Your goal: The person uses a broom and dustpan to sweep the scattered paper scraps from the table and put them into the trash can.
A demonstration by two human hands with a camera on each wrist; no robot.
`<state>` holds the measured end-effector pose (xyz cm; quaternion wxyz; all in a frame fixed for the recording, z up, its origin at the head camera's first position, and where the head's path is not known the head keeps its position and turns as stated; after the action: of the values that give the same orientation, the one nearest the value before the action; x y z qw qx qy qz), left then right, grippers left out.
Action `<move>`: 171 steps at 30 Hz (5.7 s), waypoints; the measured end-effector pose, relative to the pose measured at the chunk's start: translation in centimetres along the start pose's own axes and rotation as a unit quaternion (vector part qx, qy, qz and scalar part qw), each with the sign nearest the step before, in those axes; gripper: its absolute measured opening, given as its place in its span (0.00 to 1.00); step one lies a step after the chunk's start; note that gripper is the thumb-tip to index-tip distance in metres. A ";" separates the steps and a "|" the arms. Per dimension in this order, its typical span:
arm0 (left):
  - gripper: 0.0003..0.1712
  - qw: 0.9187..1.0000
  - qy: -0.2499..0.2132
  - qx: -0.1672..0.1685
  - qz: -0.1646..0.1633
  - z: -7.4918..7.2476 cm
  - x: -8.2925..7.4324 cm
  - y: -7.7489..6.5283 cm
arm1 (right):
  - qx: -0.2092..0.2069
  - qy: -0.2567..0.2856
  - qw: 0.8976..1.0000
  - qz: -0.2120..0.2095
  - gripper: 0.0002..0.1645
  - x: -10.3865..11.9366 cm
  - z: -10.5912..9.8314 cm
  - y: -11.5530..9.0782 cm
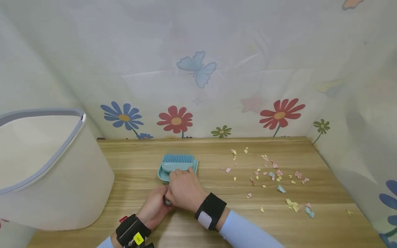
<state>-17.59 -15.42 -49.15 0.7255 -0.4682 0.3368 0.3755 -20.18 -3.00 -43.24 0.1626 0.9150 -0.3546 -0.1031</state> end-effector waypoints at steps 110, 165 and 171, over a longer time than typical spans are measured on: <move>0.24 0.753 0.614 -0.130 0.197 -1.7 -2.1 -0.1 | -0.198 0.185 0.962 0.034 0.15 -16.1 -6.1 -9.4; 0.23 0.775 0.597 -0.104 0.182 -2.1 -2.4 0.1 | -0.280 0.053 0.943 0.171 0.11 -13.8 -8.7 -7.8; 0.21 0.773 0.597 -0.101 0.190 -2.4 -2.3 0.2 | -0.244 0.004 0.954 0.171 0.15 -14.1 -8.0 -7.9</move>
<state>-19.18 -18.13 -48.12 0.2408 -0.5951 0.7447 0.1826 -23.17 13.88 -37.70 0.3980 0.7735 -0.4688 -0.1534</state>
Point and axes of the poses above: each hand's wrist, its own y-axis towards the middle knuckle, its own z-axis out of the palm, x = y × z, the point moved 3 cm from there along y, towards the middle knuckle, and after that the axes turned 6 degrees about -z, right-handed, at the moved point
